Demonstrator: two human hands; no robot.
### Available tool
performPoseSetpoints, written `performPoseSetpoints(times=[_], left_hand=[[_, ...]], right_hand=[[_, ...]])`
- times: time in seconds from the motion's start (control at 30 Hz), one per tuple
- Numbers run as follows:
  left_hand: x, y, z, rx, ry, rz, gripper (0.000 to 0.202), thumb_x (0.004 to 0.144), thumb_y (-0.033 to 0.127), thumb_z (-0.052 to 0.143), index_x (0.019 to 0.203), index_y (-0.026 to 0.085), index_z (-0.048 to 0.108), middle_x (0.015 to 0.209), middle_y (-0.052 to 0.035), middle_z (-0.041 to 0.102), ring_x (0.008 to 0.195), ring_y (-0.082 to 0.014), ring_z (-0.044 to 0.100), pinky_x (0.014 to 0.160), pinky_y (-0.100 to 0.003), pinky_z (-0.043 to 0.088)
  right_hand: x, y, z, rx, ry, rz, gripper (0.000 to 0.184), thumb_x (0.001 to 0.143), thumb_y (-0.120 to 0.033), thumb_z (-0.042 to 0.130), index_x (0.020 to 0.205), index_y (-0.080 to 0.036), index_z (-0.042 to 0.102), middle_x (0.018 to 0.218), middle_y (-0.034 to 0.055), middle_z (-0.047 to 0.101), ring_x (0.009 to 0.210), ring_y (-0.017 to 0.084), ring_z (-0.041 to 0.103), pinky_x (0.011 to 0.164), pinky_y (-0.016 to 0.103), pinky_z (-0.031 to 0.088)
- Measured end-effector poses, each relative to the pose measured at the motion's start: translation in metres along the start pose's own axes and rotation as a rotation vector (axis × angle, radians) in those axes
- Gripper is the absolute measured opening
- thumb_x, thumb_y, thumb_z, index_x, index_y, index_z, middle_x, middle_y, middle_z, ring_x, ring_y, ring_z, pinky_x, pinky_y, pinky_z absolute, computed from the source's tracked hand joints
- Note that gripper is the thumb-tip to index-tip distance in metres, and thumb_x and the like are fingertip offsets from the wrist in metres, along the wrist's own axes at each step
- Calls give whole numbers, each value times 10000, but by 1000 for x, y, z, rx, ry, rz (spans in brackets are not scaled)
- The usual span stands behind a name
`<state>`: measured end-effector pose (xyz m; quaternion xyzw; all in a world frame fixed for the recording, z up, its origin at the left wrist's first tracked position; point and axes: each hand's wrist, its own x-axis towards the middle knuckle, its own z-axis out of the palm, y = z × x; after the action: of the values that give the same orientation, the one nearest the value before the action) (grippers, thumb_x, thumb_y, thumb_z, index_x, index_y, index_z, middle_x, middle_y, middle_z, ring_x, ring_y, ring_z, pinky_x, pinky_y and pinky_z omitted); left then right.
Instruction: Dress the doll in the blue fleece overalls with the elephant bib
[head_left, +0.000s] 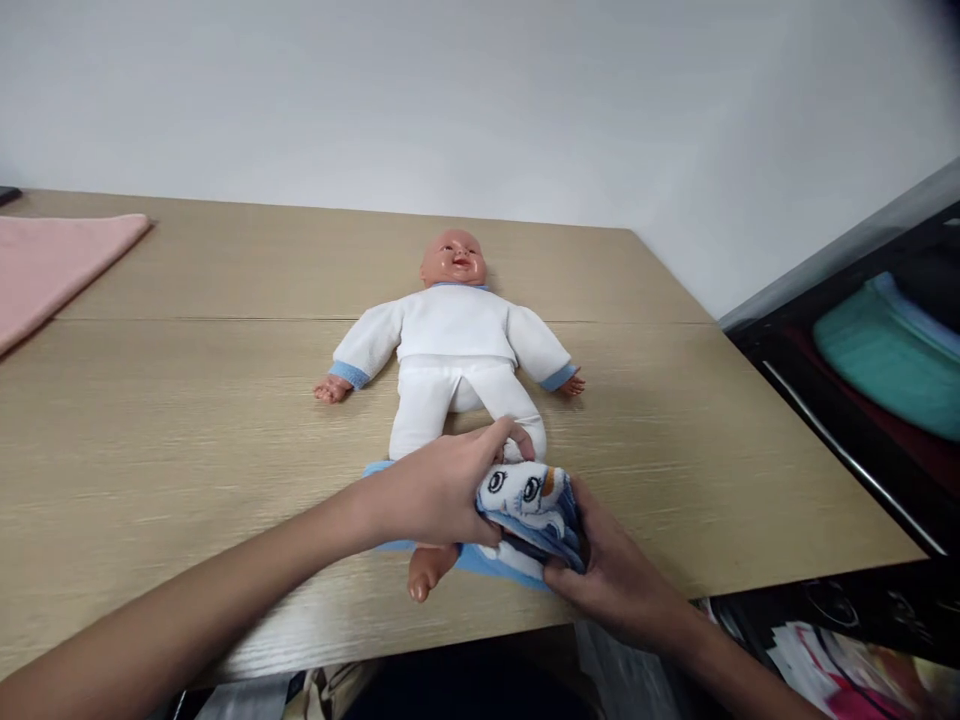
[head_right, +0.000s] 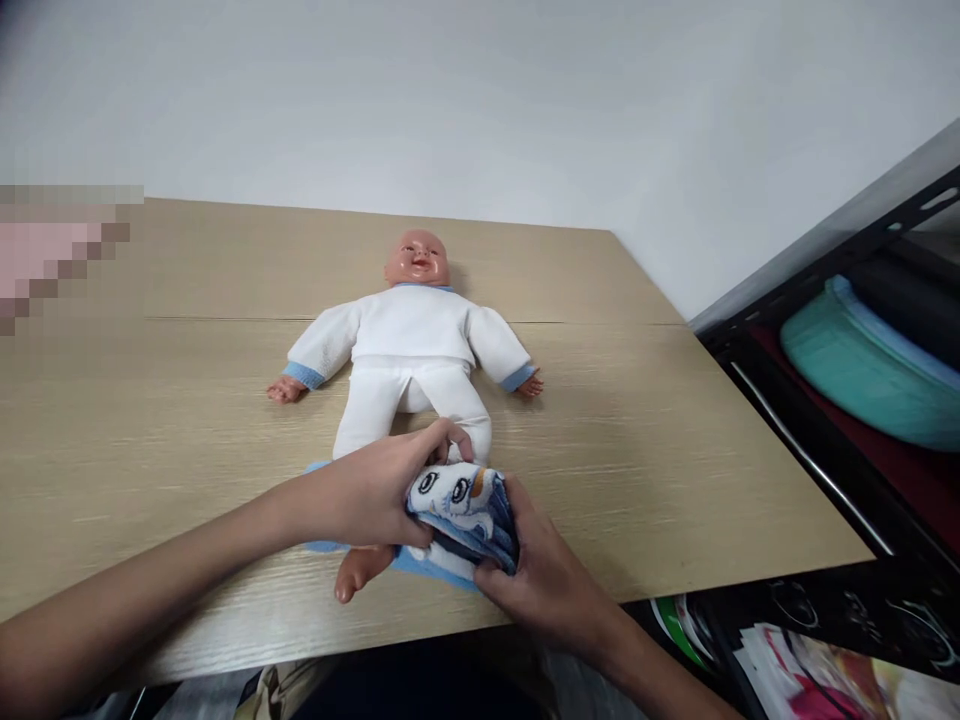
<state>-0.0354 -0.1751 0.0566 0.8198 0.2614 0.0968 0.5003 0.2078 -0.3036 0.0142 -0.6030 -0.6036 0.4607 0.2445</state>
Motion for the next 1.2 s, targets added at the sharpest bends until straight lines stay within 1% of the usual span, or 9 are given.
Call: performPoseSetpoints(times=[0.23,0.37,0.53,0.63,0.73,0.87,0.97,1.07,1.2], left_hand=[[2,2,-2,-10,73,30,691,651,148,901,1257,289,600,1051,42,669,906,-207,638,762,-321,456],[0,5,-3,16,83,31,677,660,174,894,1262,282,605,1061,39,674,931,-215,643,782,-329,449],[0,8,-2,-30,108,29,484,721,175,833,1143,258,610,992,49,666,893,-200,632,824,-337,454],[1,6,-2,-96,102,64,470,731,136,785,1147,253,602,1053,26,661,936,-205,627,845,-334,466],[2,4,-5,-173,61,71,557,710,136,814,1202,254,581,1114,-4,623,978,-216,600,844,-330,484],[1,1,-12,-272,20,49,610,672,118,848,1196,255,568,1057,4,595,938,-199,583,799,-310,489],[1,-1,-16,-398,-50,57,627,660,95,844,1178,261,532,1043,16,617,916,-183,608,773,-287,497],[2,-5,-18,-513,-100,43,689,641,55,842,1204,273,510,1058,24,635,905,-170,631,761,-272,506],[3,-11,-20,-521,-62,71,725,619,54,877,1214,282,530,1129,11,629,1013,-202,652,860,-310,547]], right_hand=[[5,16,-1,-117,59,-101,574,835,-221,725,1375,-243,529,1195,103,734,1019,298,720,894,444,590],[6,3,-16,-285,-8,-194,488,856,-209,743,1314,-224,575,1212,123,747,1036,310,724,890,430,572],[14,-14,-37,-192,-132,-312,364,888,-161,708,1233,-258,649,1038,20,768,870,218,714,777,312,575],[22,-5,-37,-116,-79,-357,423,878,-152,700,1279,-280,669,1032,2,785,846,208,734,738,294,599],[26,9,-31,-133,2,-426,540,855,-143,714,1368,-298,651,1135,21,811,955,237,784,820,331,650],[25,18,-26,-272,91,-538,675,823,-97,752,1441,-304,574,1284,73,801,1120,282,809,926,381,680],[26,16,-23,-340,154,-657,611,845,-95,783,1382,-280,560,1347,123,783,1181,297,808,958,375,683],[28,12,-21,-310,229,-739,459,926,-173,809,1298,-291,567,1242,90,812,1067,259,830,884,323,685],[30,6,-20,-228,342,-674,457,968,-244,813,1352,-312,573,1112,27,801,942,225,810,827,308,665]])
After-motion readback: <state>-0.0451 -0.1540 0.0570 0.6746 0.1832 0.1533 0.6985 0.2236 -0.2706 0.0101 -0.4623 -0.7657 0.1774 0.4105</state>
